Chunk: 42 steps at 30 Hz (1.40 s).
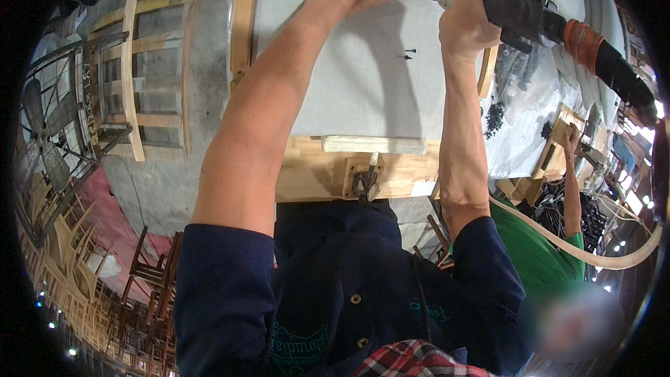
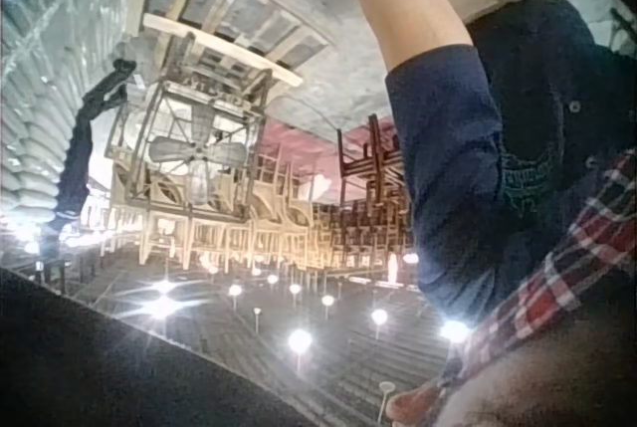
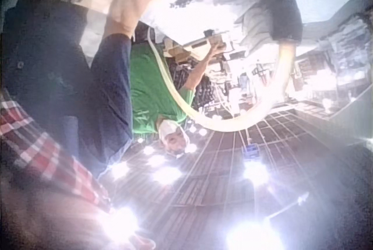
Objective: The person uses a pneumatic drill to fasten screws into a wooden chair frame, securing a white foam cushion. They remove the cushion, place it aside, then retrieve another cushion and reattach it to the frame with screws.
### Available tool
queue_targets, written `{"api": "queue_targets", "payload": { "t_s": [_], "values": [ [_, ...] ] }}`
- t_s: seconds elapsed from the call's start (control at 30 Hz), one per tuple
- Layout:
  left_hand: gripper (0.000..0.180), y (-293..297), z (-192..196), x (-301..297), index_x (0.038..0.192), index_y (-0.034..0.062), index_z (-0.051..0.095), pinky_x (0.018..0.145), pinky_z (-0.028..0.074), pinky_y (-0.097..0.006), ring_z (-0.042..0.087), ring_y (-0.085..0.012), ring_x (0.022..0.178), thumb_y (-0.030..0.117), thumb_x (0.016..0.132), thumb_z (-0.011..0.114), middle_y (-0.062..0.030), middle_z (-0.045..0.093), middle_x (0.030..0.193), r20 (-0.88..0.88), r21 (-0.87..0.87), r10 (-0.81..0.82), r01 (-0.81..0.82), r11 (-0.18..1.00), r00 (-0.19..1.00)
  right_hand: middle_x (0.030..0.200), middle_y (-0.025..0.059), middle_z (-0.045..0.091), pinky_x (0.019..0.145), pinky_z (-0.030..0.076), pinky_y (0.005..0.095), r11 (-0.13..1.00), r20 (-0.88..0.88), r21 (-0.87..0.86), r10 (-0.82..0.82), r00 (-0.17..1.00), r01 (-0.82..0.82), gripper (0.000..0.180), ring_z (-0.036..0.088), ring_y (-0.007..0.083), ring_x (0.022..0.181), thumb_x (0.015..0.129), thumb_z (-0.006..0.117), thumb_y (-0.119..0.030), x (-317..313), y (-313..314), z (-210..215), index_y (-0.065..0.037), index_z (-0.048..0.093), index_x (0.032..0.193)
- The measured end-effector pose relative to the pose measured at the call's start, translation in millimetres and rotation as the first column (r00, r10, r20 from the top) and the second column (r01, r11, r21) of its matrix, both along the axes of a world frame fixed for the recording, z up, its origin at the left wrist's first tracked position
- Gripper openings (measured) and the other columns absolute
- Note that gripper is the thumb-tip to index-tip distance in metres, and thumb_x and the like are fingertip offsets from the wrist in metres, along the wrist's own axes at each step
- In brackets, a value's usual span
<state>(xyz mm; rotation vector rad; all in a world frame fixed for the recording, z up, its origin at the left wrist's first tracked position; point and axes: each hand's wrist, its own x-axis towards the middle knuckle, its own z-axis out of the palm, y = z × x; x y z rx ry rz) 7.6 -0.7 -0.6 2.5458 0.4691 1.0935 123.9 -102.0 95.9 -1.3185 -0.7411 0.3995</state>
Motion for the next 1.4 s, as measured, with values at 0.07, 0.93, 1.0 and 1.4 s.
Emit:
{"api": "queue_targets", "payload": {
  "t_s": [0.07,0.93,1.0,1.4],
  "values": [
    [0.036,0.7,-0.2,-1.2,0.097,0.0139,0.063,0.078,0.051,-0.040,0.057,-0.0284,0.086,0.008,0.067,0.081,-0.0023,0.063,0.094,0.006,-0.014,-0.019,0.019,1.000,1.000,0.077,0.0058,0.063,0.054,0.041,0.0214,0.998,-0.034,0.041,0.048,0.998,-0.046,0.025,0.053,0.0082,0.061,0.091,0.060,0.003,2.3,0.7,0.2,-0.002,0.058,0.116],
    [0.031,-2.7,3.6,-1.3,0.097,0.0141,0.066,0.080,0.051,-0.040,0.056,-0.0279,0.086,0.012,0.070,0.082,-0.0021,0.063,0.094,-0.086,-0.061,0.001,-0.006,0.998,0.996,0.079,0.0060,0.064,0.058,0.041,0.0220,0.999,0.131,-0.001,0.039,0.991,-0.039,0.024,0.051,0.0074,0.063,0.095,0.058,-0.002,8.6,2.9,3.8,-0.001,0.056,0.119],
    [0.031,-2.5,2.1,-1.3,0.096,0.0140,0.066,0.080,0.051,-0.040,0.055,-0.0279,0.086,0.012,0.070,0.082,-0.0020,0.063,0.093,-0.057,-0.071,-0.005,0.001,0.997,0.998,0.079,0.0062,0.064,0.058,0.040,0.0220,0.998,0.057,0.024,0.061,0.997,-0.062,0.024,0.051,0.0075,0.063,0.095,0.058,-0.001,8.6,1.4,3.7,-0.001,0.056,0.118],
    [0.035,-0.8,0.5,-0.7,0.098,0.0145,0.067,0.082,0.052,-0.040,0.058,-0.0273,0.090,0.014,0.067,0.085,-0.0019,0.063,0.093,-0.058,-0.116,-0.016,0.009,0.993,0.998,0.077,0.0065,0.062,0.054,0.037,0.0212,0.972,-0.030,0.130,0.201,0.979,-0.195,0.026,0.048,0.0065,0.059,0.096,0.059,0.000,12.9,4.3,-12.4,-0.002,0.056,0.121]
  ]
}}
